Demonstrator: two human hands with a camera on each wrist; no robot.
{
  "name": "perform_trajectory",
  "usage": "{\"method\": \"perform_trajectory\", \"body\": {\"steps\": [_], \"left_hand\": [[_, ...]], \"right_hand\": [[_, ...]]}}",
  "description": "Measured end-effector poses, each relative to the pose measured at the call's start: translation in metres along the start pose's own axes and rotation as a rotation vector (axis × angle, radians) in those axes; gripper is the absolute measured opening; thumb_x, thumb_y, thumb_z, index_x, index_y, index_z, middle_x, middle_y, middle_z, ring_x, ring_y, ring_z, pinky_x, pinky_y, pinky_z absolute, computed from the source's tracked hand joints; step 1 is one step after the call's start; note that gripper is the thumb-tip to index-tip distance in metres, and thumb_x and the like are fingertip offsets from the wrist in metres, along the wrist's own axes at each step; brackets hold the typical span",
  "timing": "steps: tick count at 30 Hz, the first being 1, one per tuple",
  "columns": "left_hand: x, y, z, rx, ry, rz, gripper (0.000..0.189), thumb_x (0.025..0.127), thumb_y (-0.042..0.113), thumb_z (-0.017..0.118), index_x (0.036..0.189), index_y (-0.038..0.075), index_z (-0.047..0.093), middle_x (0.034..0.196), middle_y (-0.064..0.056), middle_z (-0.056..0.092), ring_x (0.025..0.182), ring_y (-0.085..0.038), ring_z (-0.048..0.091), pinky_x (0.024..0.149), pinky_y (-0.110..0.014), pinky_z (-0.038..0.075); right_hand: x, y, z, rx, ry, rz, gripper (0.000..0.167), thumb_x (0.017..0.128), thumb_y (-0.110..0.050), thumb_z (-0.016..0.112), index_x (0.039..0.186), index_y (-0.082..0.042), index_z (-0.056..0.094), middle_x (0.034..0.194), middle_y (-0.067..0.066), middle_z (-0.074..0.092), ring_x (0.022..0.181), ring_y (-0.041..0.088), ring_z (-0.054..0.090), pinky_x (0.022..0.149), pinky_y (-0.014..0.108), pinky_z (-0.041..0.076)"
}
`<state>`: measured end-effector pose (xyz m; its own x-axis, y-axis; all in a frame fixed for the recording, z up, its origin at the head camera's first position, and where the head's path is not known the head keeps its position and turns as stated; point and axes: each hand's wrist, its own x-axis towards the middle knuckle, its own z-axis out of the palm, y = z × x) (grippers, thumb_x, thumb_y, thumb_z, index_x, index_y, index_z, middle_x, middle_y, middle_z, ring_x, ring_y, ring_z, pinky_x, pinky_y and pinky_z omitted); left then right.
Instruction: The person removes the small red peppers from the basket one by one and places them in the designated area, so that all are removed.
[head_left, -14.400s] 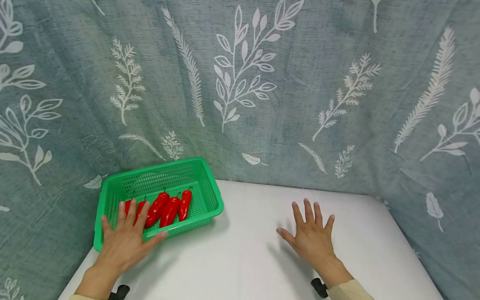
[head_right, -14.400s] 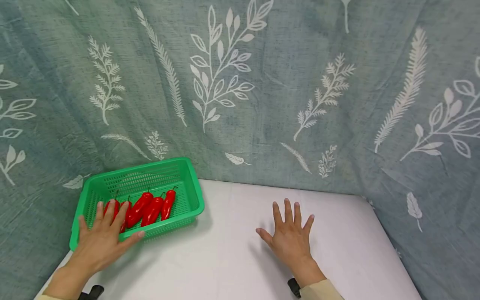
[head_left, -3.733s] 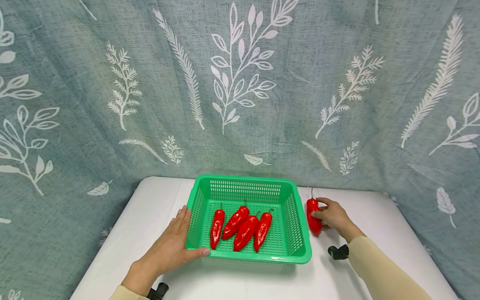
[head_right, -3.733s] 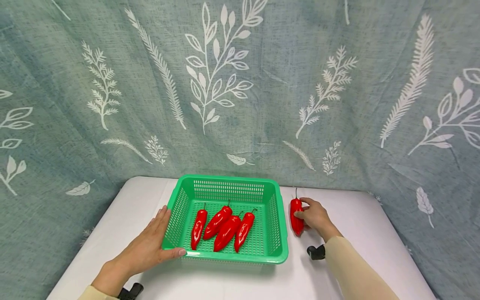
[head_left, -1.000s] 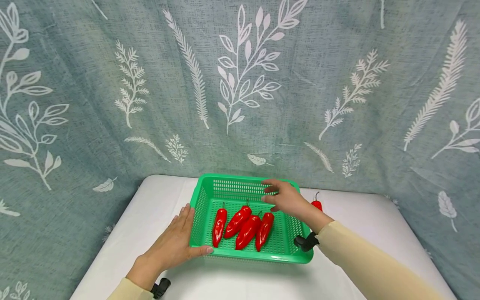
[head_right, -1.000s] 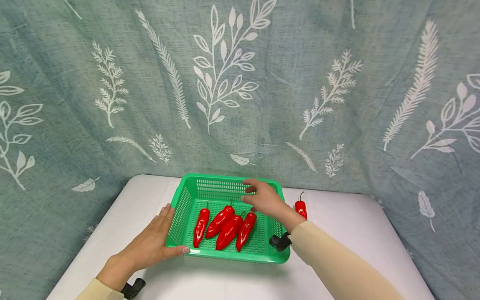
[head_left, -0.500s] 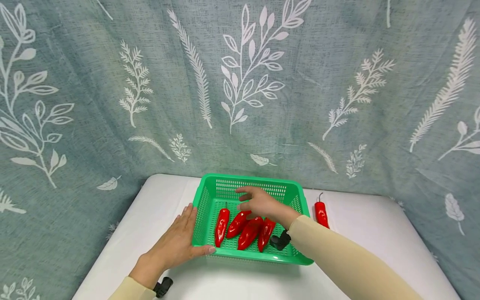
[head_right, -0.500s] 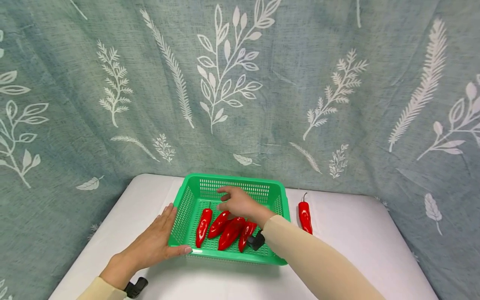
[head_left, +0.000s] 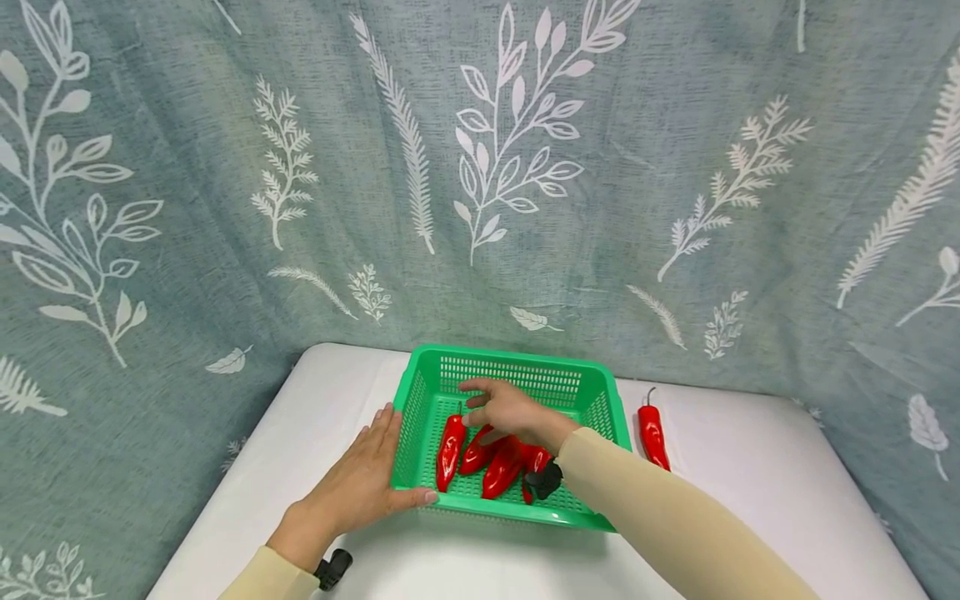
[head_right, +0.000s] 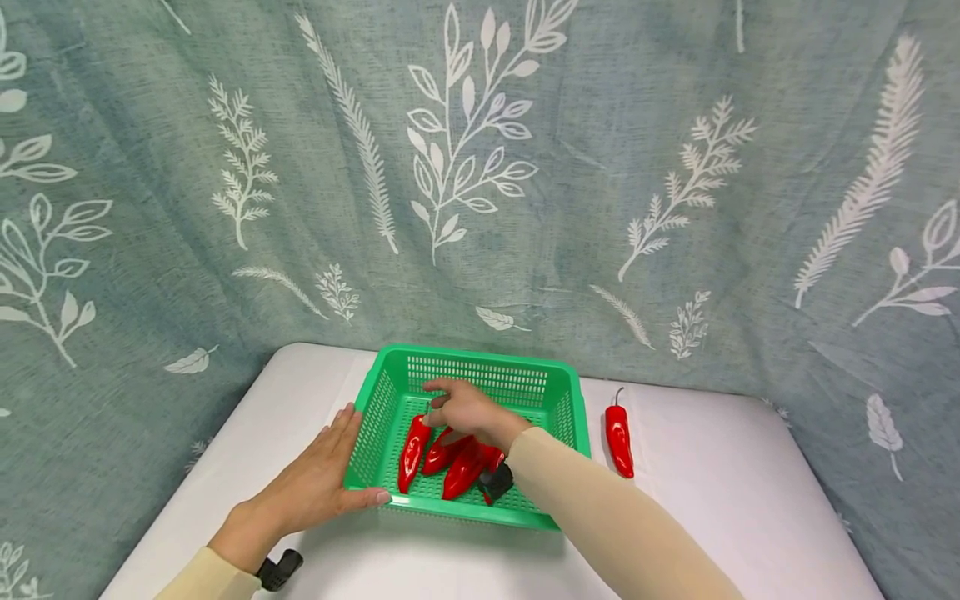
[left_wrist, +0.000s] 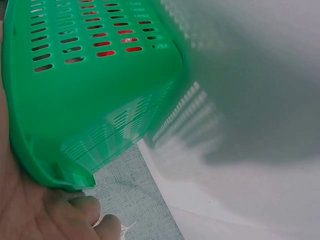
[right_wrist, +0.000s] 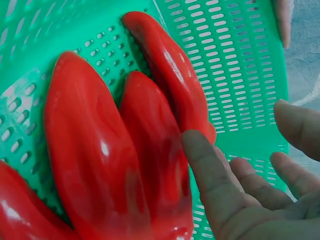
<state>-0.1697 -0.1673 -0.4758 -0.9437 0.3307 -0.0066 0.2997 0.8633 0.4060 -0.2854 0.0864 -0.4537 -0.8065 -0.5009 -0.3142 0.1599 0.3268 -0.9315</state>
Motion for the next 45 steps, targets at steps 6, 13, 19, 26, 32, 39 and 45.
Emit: {"method": "perform_trajectory", "body": {"steps": [6, 13, 19, 26, 32, 39, 45], "left_hand": [[0.001, -0.001, 0.0, 0.007, -0.003, 0.002, 0.134, 0.083, 0.088, 0.061, 0.166, -0.006, 0.014, 0.176, -0.022, 0.009, 0.164, -0.038, 0.013, 0.132, -0.053, 0.02], [0.001, -0.001, 0.0, -0.011, 0.004, 0.009, 0.134, 0.084, 0.087, 0.061, 0.166, -0.006, 0.013, 0.176, -0.022, 0.008, 0.164, -0.038, 0.012, 0.132, -0.053, 0.02], [0.0, 0.0, -0.001, -0.018, 0.006, 0.01, 0.133, 0.084, 0.086, 0.062, 0.166, -0.006, 0.013, 0.176, -0.023, 0.008, 0.164, -0.037, 0.011, 0.132, -0.053, 0.02], [0.0, -0.001, -0.001, -0.024, -0.004, 0.003, 0.133, 0.084, 0.087, 0.061, 0.166, -0.005, 0.013, 0.177, -0.021, 0.007, 0.164, -0.037, 0.011, 0.132, -0.053, 0.019], [0.0, -0.001, -0.001, -0.018, 0.002, 0.015, 0.131, 0.085, 0.085, 0.062, 0.166, -0.006, 0.014, 0.176, -0.022, 0.007, 0.164, -0.037, 0.01, 0.132, -0.053, 0.02], [0.0, -0.002, -0.002, -0.023, -0.011, 0.013, 0.131, 0.085, 0.087, 0.06, 0.166, -0.006, 0.013, 0.176, -0.022, 0.005, 0.164, -0.037, 0.009, 0.132, -0.053, 0.019], [0.0, -0.003, -0.001, -0.02, -0.014, 0.006, 0.131, 0.085, 0.086, 0.06, 0.166, -0.005, 0.013, 0.177, -0.021, 0.004, 0.164, -0.036, 0.009, 0.132, -0.053, 0.019]], "right_hand": [[0.005, 0.005, 0.003, -0.012, -0.009, 0.021, 0.064, 0.096, 0.0, 0.069, 0.157, -0.008, 0.049, 0.156, 0.033, 0.045, 0.126, 0.038, 0.064, 0.093, 0.057, 0.061], [0.011, 0.006, 0.008, -0.03, -0.017, 0.041, 0.068, 0.097, -0.003, 0.067, 0.16, -0.003, 0.042, 0.158, 0.034, 0.043, 0.132, 0.04, 0.061, 0.098, 0.055, 0.06], [0.017, 0.009, 0.014, -0.043, -0.023, 0.04, 0.063, 0.099, 0.0, 0.067, 0.157, 0.004, 0.043, 0.157, 0.031, 0.047, 0.133, 0.041, 0.061, 0.1, 0.055, 0.059], [0.026, 0.011, 0.02, -0.058, -0.064, 0.001, 0.064, 0.097, 0.0, 0.069, 0.156, 0.003, 0.044, 0.156, 0.028, 0.05, 0.128, 0.037, 0.065, 0.104, 0.052, 0.058], [0.028, 0.013, 0.033, -0.112, -0.075, 0.049, 0.072, 0.091, 0.0, 0.077, 0.156, 0.0, 0.045, 0.147, 0.025, 0.055, 0.109, 0.028, 0.069, 0.097, 0.047, 0.061], [0.032, 0.016, 0.033, -0.054, -0.116, 0.054, 0.081, 0.089, 0.003, 0.077, 0.159, -0.003, 0.039, 0.149, 0.02, 0.052, 0.106, 0.027, 0.068, 0.089, 0.035, 0.061], [0.033, 0.016, 0.035, -0.053, -0.142, 0.094, 0.085, 0.088, -0.001, 0.081, 0.16, -0.002, 0.036, 0.151, 0.023, 0.052, 0.114, 0.03, 0.068, 0.099, 0.042, 0.06]]}}
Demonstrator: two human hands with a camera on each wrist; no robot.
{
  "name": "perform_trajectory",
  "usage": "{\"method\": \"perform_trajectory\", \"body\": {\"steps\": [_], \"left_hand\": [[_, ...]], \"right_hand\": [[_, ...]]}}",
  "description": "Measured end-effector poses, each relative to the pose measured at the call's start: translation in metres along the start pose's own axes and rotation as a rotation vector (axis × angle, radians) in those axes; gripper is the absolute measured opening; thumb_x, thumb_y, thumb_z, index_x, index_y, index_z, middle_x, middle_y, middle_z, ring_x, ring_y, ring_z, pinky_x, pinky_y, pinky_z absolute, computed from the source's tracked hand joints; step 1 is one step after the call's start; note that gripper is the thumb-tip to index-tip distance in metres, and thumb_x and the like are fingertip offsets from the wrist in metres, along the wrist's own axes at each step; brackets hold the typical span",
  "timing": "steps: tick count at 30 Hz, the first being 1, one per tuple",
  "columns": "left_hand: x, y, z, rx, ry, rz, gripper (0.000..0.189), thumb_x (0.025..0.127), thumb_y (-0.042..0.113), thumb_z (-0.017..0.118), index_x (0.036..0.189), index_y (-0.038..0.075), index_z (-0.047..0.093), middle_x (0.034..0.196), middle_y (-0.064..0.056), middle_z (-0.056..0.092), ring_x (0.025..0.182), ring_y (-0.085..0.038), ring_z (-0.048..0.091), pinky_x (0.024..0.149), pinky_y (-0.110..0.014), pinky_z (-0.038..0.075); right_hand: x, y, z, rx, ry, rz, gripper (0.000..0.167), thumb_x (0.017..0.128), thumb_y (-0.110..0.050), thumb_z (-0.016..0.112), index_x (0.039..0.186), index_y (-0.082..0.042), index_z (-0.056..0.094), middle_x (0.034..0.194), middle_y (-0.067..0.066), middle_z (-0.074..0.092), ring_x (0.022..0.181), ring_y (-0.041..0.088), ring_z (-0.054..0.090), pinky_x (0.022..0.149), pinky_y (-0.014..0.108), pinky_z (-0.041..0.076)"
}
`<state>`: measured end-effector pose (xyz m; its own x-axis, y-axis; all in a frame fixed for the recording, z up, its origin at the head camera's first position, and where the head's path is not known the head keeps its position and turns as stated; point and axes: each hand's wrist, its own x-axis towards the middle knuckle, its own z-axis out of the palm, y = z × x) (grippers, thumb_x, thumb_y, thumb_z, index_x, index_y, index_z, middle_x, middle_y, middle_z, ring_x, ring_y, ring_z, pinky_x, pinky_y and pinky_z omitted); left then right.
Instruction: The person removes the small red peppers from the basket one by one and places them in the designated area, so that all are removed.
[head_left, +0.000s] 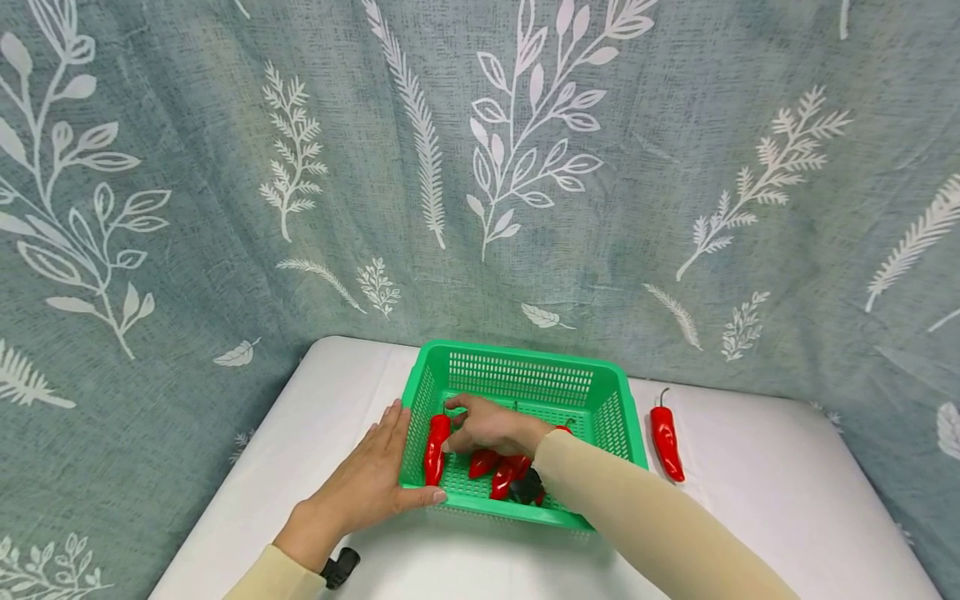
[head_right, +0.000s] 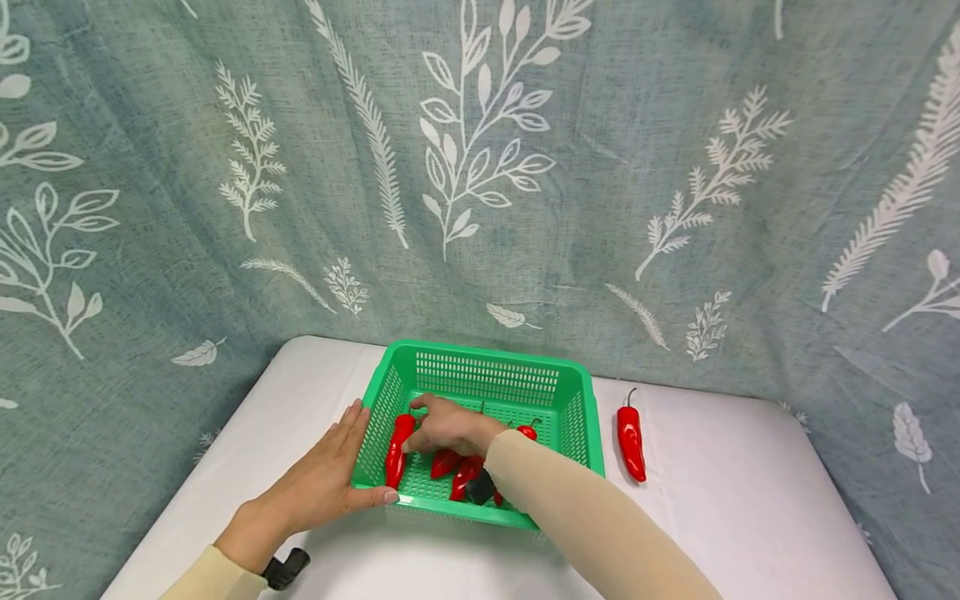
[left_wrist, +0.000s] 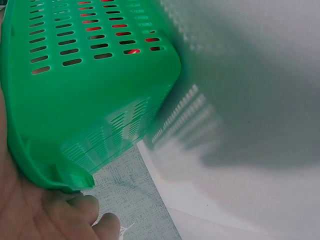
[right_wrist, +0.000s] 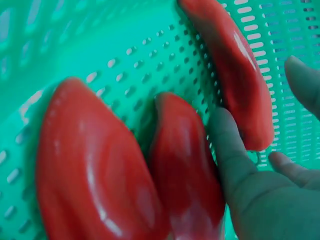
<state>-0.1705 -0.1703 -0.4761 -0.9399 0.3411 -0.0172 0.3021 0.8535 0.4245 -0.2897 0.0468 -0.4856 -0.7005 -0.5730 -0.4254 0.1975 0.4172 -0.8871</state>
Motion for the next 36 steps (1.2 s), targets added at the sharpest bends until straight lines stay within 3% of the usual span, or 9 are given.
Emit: {"method": "perform_trajectory", "body": {"steps": [4, 10, 14, 18, 24, 30, 36], "left_hand": [[0.0, -0.001, 0.0, -0.006, -0.002, -0.002, 0.131, 0.085, 0.087, 0.059, 0.166, -0.005, 0.013, 0.177, -0.02, 0.003, 0.165, -0.036, 0.01, 0.132, -0.053, 0.018], [0.0, -0.002, 0.001, 0.007, 0.004, 0.008, 0.131, 0.085, 0.088, 0.057, 0.167, -0.004, 0.012, 0.177, -0.02, 0.002, 0.165, -0.035, 0.009, 0.132, -0.053, 0.019], [0.0, -0.003, 0.001, 0.01, 0.005, 0.013, 0.131, 0.085, 0.089, 0.055, 0.167, -0.004, 0.011, 0.177, -0.02, 0.001, 0.165, -0.034, 0.009, 0.132, -0.054, 0.019], [0.0, -0.003, 0.002, 0.001, 0.002, 0.013, 0.131, 0.086, 0.089, 0.055, 0.167, -0.004, 0.011, 0.177, -0.019, 0.001, 0.165, -0.034, 0.008, 0.132, -0.054, 0.019], [-0.001, -0.002, 0.0, -0.003, -0.001, 0.006, 0.129, 0.086, 0.086, 0.058, 0.167, -0.004, 0.012, 0.177, -0.02, 0.001, 0.165, -0.034, 0.008, 0.132, -0.053, 0.018], [-0.001, 0.001, -0.001, -0.022, -0.003, -0.002, 0.126, 0.088, 0.08, 0.064, 0.167, -0.004, 0.011, 0.177, -0.02, 0.001, 0.165, -0.035, 0.01, 0.132, -0.054, 0.019], [-0.001, 0.001, -0.001, -0.015, -0.004, 0.0, 0.128, 0.087, 0.082, 0.062, 0.166, -0.005, 0.012, 0.177, -0.021, 0.002, 0.164, -0.036, 0.01, 0.132, -0.054, 0.019]], "right_hand": [[0.003, -0.001, 0.004, 0.033, -0.04, 0.027, 0.088, 0.09, 0.0, 0.08, 0.162, -0.001, 0.029, 0.146, 0.025, 0.054, 0.11, 0.032, 0.071, 0.104, 0.051, 0.058], [0.007, 0.0, 0.008, 0.1, -0.04, 0.004, 0.085, 0.09, 0.003, 0.079, 0.16, -0.008, 0.031, 0.149, 0.021, 0.047, 0.105, 0.031, 0.072, 0.096, 0.053, 0.061], [0.008, 0.0, 0.012, 0.07, -0.046, 0.005, 0.085, 0.09, -0.004, 0.083, 0.158, -0.009, 0.032, 0.145, 0.018, 0.052, 0.1, 0.032, 0.075, 0.088, 0.052, 0.064], [0.009, -0.003, 0.018, 0.011, -0.045, -0.009, 0.084, 0.089, -0.011, 0.086, 0.153, -0.005, 0.032, 0.132, 0.015, 0.06, 0.095, 0.031, 0.077, 0.085, 0.051, 0.065], [0.008, -0.007, 0.02, -0.033, -0.018, -0.046, 0.07, 0.089, -0.008, 0.085, 0.142, -0.003, 0.039, 0.118, 0.014, 0.065, 0.091, 0.029, 0.076, 0.083, 0.049, 0.065], [0.005, -0.008, 0.012, -0.016, 0.004, -0.09, 0.07, 0.09, -0.002, 0.08, 0.151, -0.01, 0.047, 0.122, 0.017, 0.064, 0.099, 0.028, 0.071, 0.086, 0.052, 0.064], [0.002, -0.007, 0.003, 0.022, 0.035, -0.111, 0.071, 0.091, -0.002, 0.075, 0.151, -0.011, 0.039, 0.125, 0.019, 0.064, 0.099, 0.029, 0.072, 0.082, 0.053, 0.065]]}}
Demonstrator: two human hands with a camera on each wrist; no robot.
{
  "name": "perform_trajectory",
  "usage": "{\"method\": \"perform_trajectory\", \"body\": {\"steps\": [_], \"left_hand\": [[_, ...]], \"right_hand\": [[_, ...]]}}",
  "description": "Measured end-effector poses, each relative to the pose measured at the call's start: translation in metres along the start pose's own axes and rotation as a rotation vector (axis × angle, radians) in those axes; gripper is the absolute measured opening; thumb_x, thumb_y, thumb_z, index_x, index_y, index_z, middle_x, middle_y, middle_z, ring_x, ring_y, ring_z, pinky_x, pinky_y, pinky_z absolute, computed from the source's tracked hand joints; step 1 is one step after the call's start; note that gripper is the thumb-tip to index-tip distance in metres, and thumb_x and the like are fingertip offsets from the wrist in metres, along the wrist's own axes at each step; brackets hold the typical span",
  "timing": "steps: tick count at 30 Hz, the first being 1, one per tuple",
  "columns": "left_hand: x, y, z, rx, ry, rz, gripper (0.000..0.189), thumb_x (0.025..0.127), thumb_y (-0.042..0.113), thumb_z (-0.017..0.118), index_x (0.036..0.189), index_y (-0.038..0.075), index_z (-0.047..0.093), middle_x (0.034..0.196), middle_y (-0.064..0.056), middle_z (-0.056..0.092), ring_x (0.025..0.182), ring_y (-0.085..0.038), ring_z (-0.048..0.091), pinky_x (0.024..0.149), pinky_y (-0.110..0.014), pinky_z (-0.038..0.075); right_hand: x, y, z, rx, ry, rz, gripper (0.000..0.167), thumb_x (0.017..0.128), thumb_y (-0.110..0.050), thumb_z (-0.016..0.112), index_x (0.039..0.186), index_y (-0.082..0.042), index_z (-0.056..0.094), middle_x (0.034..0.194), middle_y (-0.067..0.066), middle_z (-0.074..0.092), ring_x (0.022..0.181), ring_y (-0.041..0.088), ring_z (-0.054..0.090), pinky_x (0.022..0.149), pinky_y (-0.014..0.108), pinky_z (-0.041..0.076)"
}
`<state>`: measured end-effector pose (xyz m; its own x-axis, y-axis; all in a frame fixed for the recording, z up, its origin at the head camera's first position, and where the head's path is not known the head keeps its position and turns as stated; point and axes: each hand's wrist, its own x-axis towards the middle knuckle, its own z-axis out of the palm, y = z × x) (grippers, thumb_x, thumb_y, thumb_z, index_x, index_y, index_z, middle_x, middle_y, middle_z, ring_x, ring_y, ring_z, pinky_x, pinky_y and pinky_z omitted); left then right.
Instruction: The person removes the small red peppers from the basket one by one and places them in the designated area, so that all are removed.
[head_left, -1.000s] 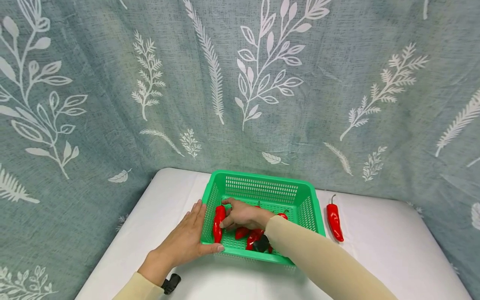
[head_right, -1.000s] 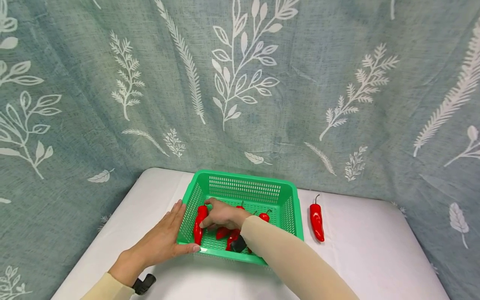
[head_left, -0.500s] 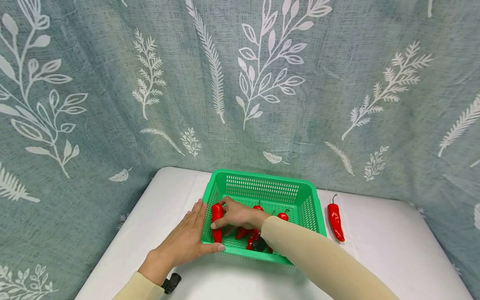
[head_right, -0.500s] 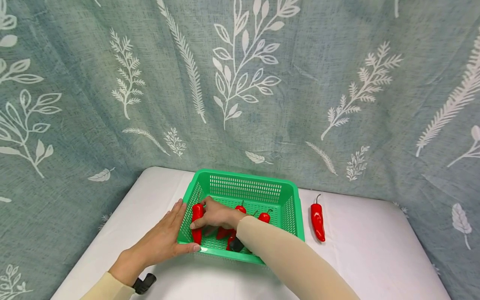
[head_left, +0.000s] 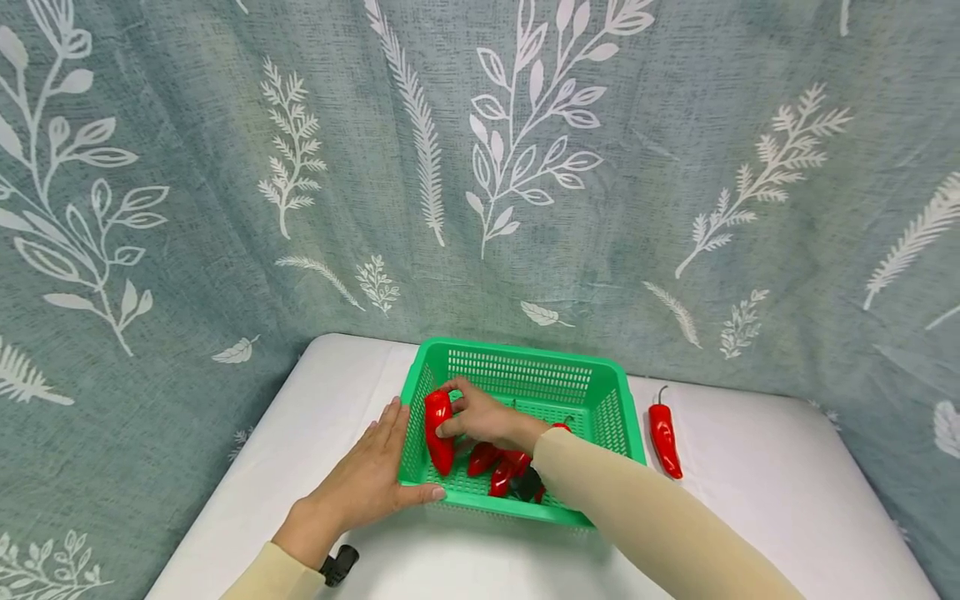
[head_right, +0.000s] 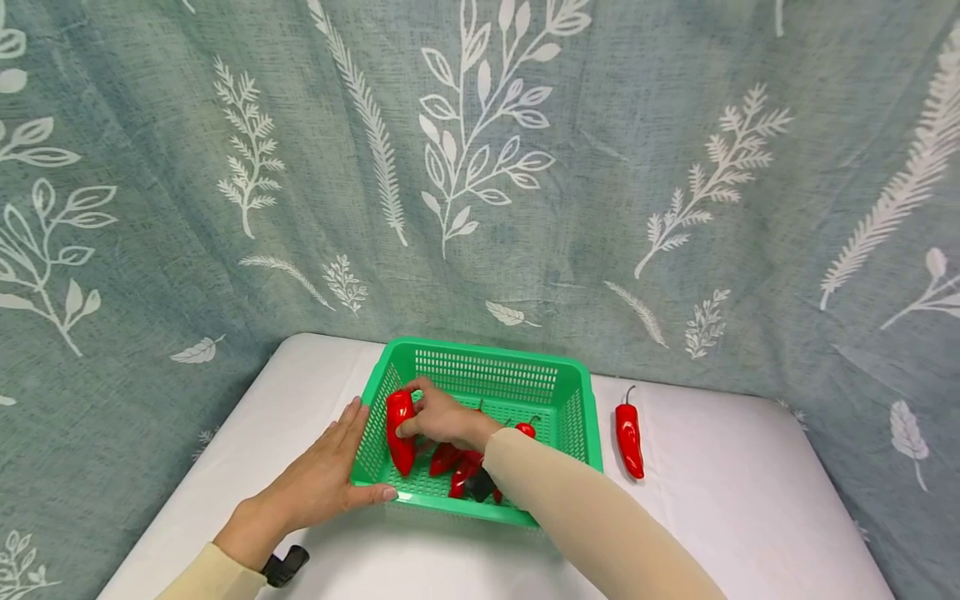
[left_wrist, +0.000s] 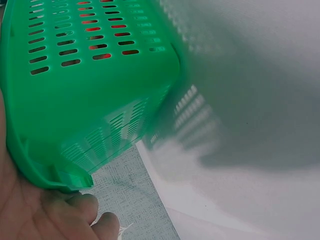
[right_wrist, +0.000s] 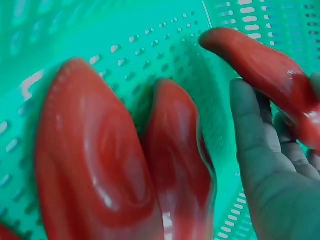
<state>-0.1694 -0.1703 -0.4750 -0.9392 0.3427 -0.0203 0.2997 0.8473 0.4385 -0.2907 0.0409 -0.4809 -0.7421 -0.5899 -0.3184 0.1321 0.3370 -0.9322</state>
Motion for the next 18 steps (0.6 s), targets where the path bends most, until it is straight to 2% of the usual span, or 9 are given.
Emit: {"method": "perform_trajectory", "body": {"steps": [9, 18], "left_hand": [[0.001, -0.001, 0.001, -0.009, 0.001, -0.01, 0.132, 0.085, 0.087, 0.059, 0.167, -0.003, 0.01, 0.177, -0.019, 0.002, 0.164, -0.035, 0.011, 0.132, -0.054, 0.02], [0.001, 0.001, 0.002, -0.016, 0.005, -0.007, 0.13, 0.086, 0.083, 0.063, 0.167, -0.004, 0.01, 0.177, -0.02, 0.002, 0.164, -0.036, 0.013, 0.13, -0.055, 0.023]], "right_hand": [[-0.009, -0.004, -0.014, 0.021, 0.067, -0.064, 0.062, 0.096, -0.015, 0.075, 0.149, -0.019, 0.043, 0.12, 0.018, 0.063, 0.093, 0.029, 0.073, 0.077, 0.054, 0.066], [-0.02, -0.008, -0.022, 0.055, 0.097, -0.131, 0.066, 0.095, -0.003, 0.075, 0.152, -0.018, 0.046, 0.126, 0.022, 0.064, 0.092, 0.03, 0.074, 0.08, 0.062, 0.064]]}}
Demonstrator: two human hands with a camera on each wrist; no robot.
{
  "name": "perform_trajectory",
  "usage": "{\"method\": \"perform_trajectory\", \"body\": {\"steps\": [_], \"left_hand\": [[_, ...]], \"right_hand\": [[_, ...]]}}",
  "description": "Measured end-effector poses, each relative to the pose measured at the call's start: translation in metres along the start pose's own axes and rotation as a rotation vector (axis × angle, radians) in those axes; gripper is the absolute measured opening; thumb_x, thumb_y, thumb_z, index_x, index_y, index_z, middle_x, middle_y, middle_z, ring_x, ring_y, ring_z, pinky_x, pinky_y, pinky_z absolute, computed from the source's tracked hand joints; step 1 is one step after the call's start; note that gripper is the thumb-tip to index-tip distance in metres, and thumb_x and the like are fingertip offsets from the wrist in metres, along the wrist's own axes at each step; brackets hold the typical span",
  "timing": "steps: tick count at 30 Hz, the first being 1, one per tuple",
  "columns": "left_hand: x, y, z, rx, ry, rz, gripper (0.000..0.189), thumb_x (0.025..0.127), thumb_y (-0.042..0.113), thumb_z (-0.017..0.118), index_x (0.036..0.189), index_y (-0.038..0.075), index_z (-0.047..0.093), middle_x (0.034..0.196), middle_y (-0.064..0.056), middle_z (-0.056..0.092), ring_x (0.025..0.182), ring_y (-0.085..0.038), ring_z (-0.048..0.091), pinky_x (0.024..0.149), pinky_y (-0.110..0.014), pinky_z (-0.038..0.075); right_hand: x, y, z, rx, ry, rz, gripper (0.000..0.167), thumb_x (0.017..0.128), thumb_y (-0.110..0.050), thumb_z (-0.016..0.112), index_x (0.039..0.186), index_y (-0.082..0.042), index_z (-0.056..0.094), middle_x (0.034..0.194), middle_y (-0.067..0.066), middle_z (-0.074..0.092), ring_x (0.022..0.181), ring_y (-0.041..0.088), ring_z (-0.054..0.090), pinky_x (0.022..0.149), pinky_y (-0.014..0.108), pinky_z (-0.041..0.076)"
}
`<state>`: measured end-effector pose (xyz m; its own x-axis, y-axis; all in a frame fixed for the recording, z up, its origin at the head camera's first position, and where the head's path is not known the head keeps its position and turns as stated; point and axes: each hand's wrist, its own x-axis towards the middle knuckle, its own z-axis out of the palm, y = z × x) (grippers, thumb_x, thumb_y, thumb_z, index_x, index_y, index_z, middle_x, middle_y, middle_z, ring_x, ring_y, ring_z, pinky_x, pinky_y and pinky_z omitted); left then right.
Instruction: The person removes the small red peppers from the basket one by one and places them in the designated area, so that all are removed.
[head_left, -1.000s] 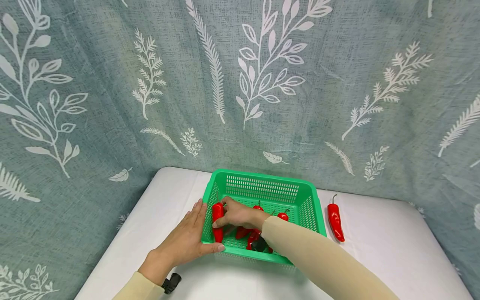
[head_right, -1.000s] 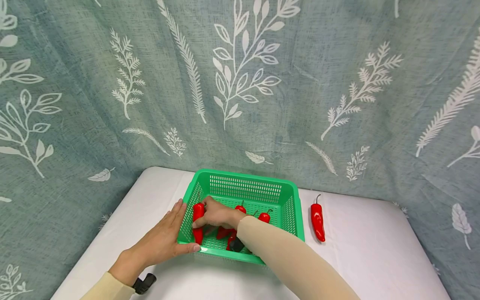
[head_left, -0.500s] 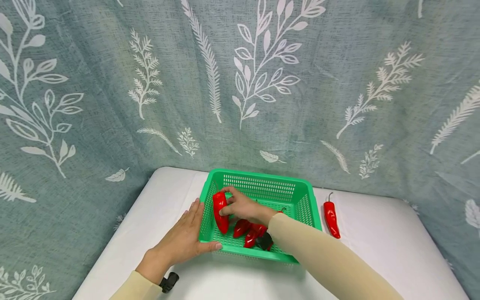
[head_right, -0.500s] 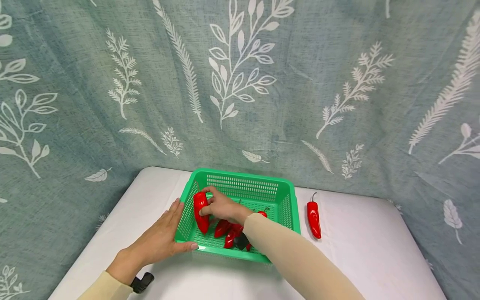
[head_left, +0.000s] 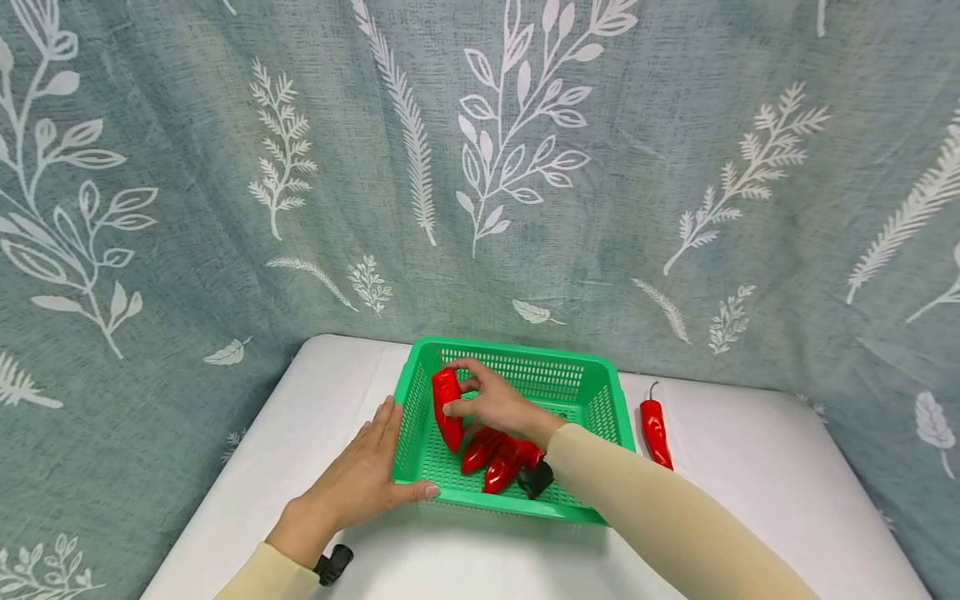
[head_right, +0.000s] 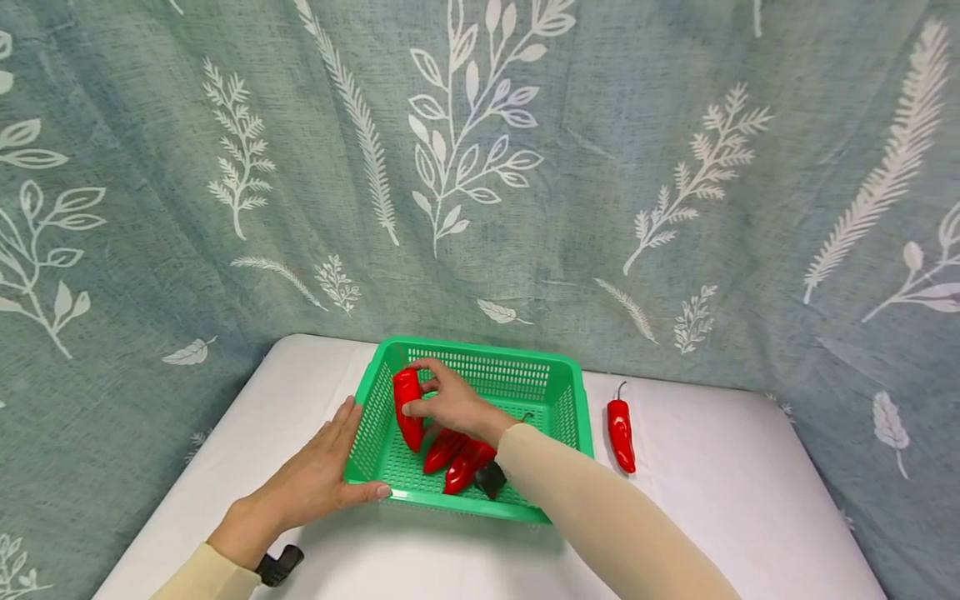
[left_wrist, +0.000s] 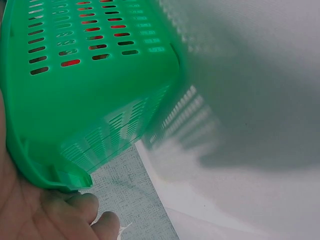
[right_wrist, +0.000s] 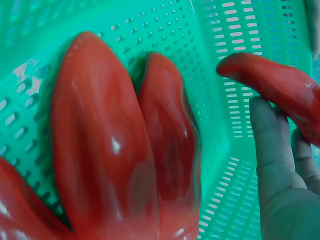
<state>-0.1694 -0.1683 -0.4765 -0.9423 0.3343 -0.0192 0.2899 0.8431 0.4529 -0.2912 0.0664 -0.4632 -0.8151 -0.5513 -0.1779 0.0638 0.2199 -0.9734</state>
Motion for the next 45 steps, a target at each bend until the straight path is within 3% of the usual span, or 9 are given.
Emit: {"method": "perform_trajectory", "body": {"steps": [18, 33, 42, 45], "left_hand": [[0.001, 0.003, 0.0, 0.011, 0.017, 0.019, 0.13, 0.086, 0.083, 0.062, 0.166, -0.006, 0.012, 0.176, -0.022, 0.005, 0.164, -0.038, 0.014, 0.13, -0.056, 0.023], [-0.001, 0.006, -0.006, 0.165, 0.046, 0.04, 0.127, 0.088, 0.087, 0.054, 0.164, -0.01, 0.021, 0.173, -0.028, 0.017, 0.162, -0.043, 0.018, 0.131, -0.056, 0.023], [-0.001, 0.006, -0.005, 0.144, 0.046, 0.043, 0.127, 0.088, 0.086, 0.055, 0.163, -0.011, 0.02, 0.173, -0.029, 0.016, 0.162, -0.044, 0.016, 0.13, -0.057, 0.023], [-0.002, 0.006, -0.003, 0.134, 0.055, 0.045, 0.128, 0.088, 0.086, 0.056, 0.163, -0.011, 0.021, 0.173, -0.029, 0.016, 0.162, -0.044, 0.017, 0.13, -0.057, 0.024]], "right_hand": [[-0.021, -0.014, -0.018, -0.024, 0.096, -0.013, 0.071, 0.094, -0.003, 0.076, 0.157, -0.016, 0.046, 0.132, 0.025, 0.058, 0.087, 0.027, 0.073, 0.079, 0.054, 0.065], [-0.034, -0.018, -0.034, 0.002, 0.143, 0.015, 0.071, 0.093, -0.003, 0.076, 0.156, -0.017, 0.046, 0.133, 0.024, 0.057, 0.09, 0.028, 0.074, 0.079, 0.05, 0.066], [-0.042, -0.016, -0.045, -0.003, 0.164, 0.025, 0.073, 0.094, -0.007, 0.076, 0.158, -0.018, 0.042, 0.137, 0.024, 0.056, 0.094, 0.027, 0.075, 0.083, 0.057, 0.064], [-0.046, -0.018, -0.049, 0.004, 0.167, 0.014, 0.074, 0.095, -0.007, 0.076, 0.159, -0.017, 0.041, 0.137, 0.025, 0.056, 0.094, 0.028, 0.075, 0.08, 0.054, 0.066]]}}
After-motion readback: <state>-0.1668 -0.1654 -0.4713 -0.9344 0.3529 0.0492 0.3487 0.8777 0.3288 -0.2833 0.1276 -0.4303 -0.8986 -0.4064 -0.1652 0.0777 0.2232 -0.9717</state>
